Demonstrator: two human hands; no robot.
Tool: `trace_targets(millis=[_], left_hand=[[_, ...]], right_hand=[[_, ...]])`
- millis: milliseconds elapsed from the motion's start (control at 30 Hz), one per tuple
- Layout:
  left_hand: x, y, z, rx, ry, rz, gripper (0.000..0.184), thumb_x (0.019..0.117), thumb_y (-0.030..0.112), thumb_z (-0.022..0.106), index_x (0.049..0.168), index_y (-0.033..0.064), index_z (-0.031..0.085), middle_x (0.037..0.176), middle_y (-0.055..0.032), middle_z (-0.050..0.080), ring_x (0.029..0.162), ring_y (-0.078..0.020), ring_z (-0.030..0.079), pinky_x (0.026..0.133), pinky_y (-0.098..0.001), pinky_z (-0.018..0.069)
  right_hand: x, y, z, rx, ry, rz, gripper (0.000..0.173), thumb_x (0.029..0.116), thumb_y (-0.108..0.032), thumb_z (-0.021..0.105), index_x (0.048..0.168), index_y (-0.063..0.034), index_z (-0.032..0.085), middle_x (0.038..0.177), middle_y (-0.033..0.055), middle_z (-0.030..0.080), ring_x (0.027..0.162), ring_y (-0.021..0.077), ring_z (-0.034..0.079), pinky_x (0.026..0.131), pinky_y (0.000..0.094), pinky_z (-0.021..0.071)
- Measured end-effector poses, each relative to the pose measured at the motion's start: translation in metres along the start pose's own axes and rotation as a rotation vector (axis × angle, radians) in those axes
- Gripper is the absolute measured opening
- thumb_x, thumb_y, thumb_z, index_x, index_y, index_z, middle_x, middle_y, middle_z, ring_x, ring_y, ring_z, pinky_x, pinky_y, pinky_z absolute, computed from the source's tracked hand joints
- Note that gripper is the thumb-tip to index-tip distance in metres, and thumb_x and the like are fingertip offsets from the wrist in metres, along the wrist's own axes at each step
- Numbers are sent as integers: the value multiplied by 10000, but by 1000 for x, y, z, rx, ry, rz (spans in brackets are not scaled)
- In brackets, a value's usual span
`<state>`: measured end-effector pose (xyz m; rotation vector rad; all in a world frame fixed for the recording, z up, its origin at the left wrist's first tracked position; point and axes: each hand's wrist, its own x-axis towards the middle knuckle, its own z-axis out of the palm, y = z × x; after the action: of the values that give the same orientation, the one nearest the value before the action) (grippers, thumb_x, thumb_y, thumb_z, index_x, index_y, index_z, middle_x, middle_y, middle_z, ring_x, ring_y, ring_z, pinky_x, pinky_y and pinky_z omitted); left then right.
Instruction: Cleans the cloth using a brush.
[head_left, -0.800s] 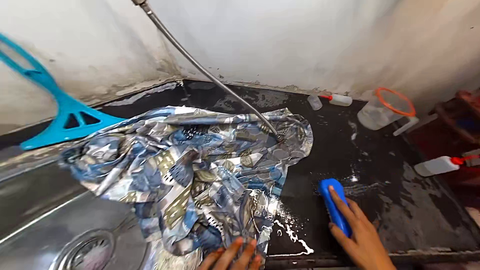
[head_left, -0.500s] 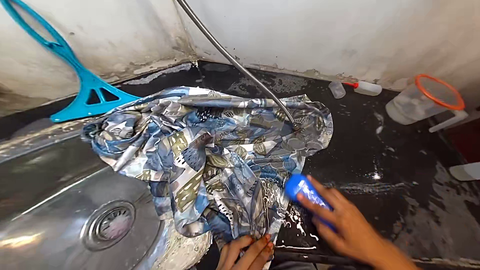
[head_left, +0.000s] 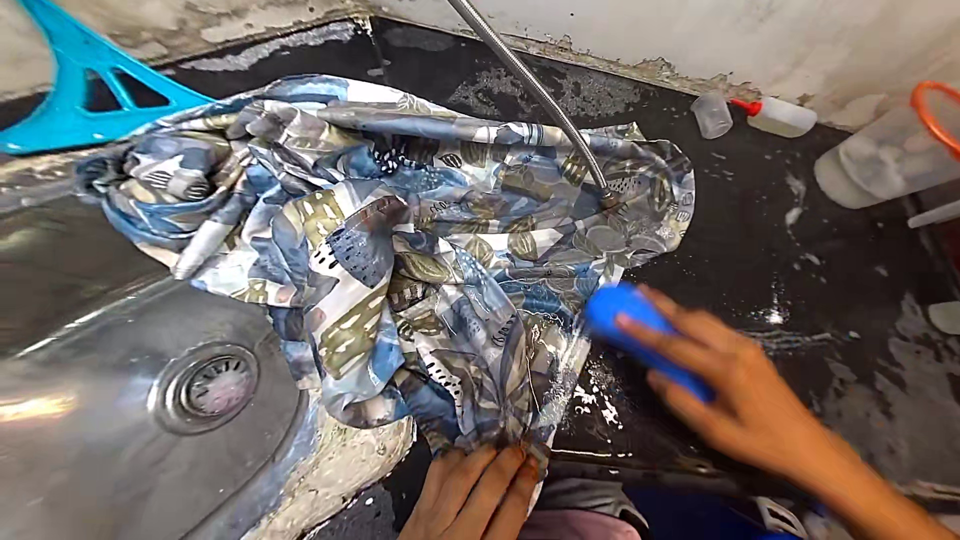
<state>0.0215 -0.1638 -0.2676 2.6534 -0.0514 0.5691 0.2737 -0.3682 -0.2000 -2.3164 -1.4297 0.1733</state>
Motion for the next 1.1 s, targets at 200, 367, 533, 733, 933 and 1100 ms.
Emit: trace_targets(millis=[200, 367, 533, 733, 933, 1100], left_hand=[[-5, 0, -3, -36, -9, -15, 103, 1038, 187, 563, 1096, 166, 645, 1132, -59, 613, 1034, -233, 534, 911, -327, 420], [-8, 1, -2, 16, 26, 31, 88, 1029, 163, 580, 1060, 138, 658, 1074, -48, 626, 980, -216, 532, 872, -314, 417], [-6, 0, -3, 1, 18, 36, 88, 1030, 156, 571, 1055, 138, 653, 1081, -45, 622, 990, -217, 527, 880, -316, 410], [-8, 0, -4, -9, 4, 30, 85, 1023, 156, 584, 1069, 139, 653, 1084, -42, 620, 997, -217, 528, 880, -316, 411], [-7, 0, -3, 8, 15, 39, 94, 1021, 144, 580, 1068, 136, 661, 1078, -42, 629, 994, -217, 534, 877, -319, 416], [-7, 0, -3, -31, -8, 24, 81, 1027, 151, 569, 1055, 146, 644, 1089, -42, 619, 1014, -221, 532, 899, -328, 417]], right_hand=[[-13, -23, 22, 236, -101, -43, 467, 980, -342, 544, 1445, -356, 587, 1526, 85, 525, 1154, 217, 656, 874, 406, 579], [-20, -30, 31, -74, -44, -156, 504, 974, -248, 475, 1455, -370, 561, 1520, 98, 524, 893, 227, 625, 649, 360, 485], [3, -2, 6, 198, 63, 55, 449, 951, -311, 588, 1395, -299, 653, 1512, 32, 546, 1074, 127, 666, 837, 337, 568], [-14, -34, 20, 65, -119, -136, 464, 984, -292, 509, 1439, -333, 589, 1499, 127, 538, 953, 228, 656, 691, 372, 533], [2, -14, 12, 170, -76, -51, 444, 961, -298, 553, 1393, -343, 647, 1501, 22, 555, 1009, 126, 658, 755, 305, 556], [30, 9, 8, 270, 27, 105, 489, 938, -320, 581, 1416, -233, 638, 1485, 45, 575, 1226, 113, 640, 921, 357, 583]])
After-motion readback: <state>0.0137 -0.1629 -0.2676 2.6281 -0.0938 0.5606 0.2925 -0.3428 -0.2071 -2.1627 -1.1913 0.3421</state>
